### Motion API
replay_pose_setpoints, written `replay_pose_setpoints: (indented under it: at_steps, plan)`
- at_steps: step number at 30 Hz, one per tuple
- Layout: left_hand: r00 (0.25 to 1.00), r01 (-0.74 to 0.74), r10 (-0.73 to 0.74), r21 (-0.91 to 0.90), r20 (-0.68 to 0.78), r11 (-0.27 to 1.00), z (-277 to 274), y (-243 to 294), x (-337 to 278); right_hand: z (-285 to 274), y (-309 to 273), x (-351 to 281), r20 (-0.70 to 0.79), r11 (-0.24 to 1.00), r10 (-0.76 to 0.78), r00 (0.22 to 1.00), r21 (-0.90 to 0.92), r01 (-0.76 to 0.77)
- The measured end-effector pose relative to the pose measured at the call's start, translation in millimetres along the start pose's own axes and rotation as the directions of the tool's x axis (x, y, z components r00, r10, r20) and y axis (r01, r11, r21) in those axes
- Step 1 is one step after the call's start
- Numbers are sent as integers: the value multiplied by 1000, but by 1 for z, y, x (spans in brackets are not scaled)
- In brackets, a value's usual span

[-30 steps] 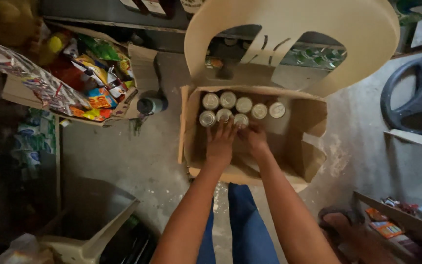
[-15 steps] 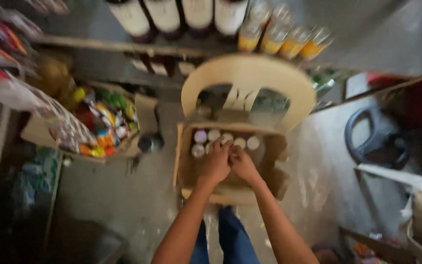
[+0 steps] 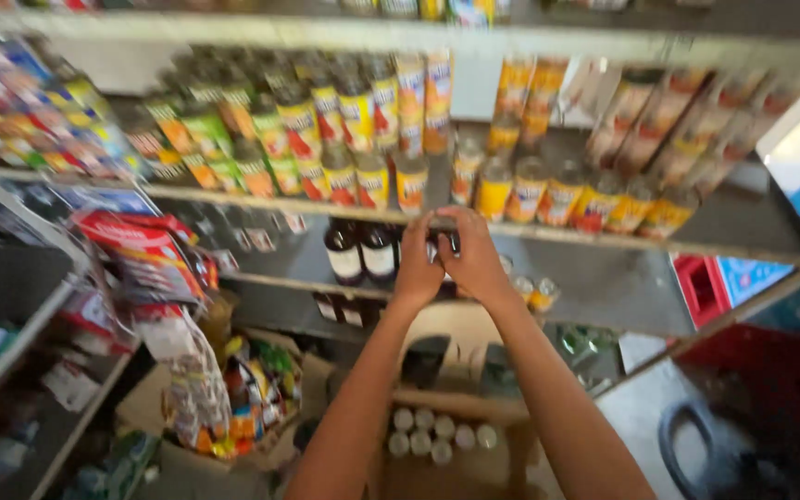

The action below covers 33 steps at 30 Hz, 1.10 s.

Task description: Packing various canned food items from a grocery shelf into a cardboard box.

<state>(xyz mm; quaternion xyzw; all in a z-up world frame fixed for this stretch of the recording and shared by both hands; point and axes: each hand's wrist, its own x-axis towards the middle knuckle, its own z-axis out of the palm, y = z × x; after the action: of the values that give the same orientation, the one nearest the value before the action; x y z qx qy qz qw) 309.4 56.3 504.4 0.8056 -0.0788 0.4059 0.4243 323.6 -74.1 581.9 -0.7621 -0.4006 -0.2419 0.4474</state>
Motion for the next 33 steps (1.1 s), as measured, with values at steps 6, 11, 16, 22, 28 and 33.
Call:
replay_pose_setpoints:
  at_steps: [6,11,16,22,28,33]
  plan:
    - [914,404,-369,-458,168,792,-14,-17,57,26,-10,84,9,986,67,998,-154,-64]
    - [954,291,-255,-278,159,915,-26,-57,61,84,70,97,-57,996,53,997,-68,-57]
    - [961,202,-165,-154,222,967,-30,-91,58,90,53,92,-31,935,350,936,69,-347]
    - [992,77,-70,-69,105,995,-50,-64,48,65,-18,70,-304,974,214,928,133,-181]
    - [904,385,-227,-459,362,801,-70,-21,2,38,-8,4,-62,814,496,866,381,-439]
    - [795,491,-170,-454,582,744,-66,-34,-84,5,-33,-60,371,587,648,665,314,-746]
